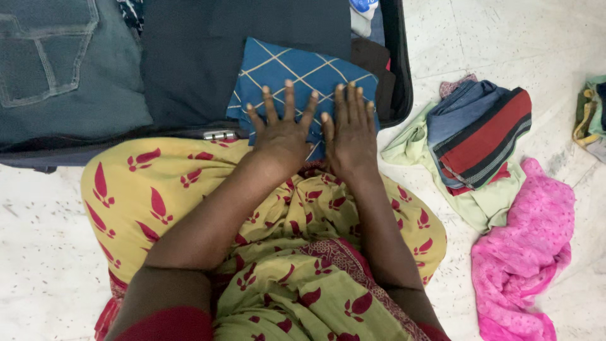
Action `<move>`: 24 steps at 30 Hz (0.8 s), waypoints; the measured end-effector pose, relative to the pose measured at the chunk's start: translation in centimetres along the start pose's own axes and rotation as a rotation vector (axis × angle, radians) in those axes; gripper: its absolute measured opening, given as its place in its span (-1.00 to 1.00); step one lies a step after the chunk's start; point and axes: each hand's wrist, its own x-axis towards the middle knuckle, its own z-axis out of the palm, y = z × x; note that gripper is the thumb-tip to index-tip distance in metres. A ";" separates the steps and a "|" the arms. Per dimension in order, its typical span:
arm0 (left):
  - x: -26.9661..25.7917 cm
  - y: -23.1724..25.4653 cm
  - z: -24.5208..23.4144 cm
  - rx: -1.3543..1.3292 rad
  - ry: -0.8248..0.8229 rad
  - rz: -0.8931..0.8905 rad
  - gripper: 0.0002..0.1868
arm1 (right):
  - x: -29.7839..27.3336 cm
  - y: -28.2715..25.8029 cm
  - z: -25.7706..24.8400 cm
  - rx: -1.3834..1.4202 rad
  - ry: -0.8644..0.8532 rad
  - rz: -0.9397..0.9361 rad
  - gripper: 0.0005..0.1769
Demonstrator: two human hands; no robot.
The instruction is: The person folds a blue patterned shirt and places it into an open suitcase. They then pick up a folded striped cloth, smooth it, and place it on top of the other items in the suitcase.
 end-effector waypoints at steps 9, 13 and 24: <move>-0.4 -1.7 -2.6 0.074 -0.035 -0.110 0.54 | 0.9 2.9 -1.0 -0.010 -0.048 0.348 -0.22; -0.6 -2.7 -1.6 0.001 0.300 0.172 0.15 | 0.3 3.3 -1.4 -0.012 0.072 0.297 -0.22; 2.6 0.5 1.7 -0.093 0.292 0.213 0.10 | 0.5 2.0 0.2 0.065 0.018 0.076 -0.32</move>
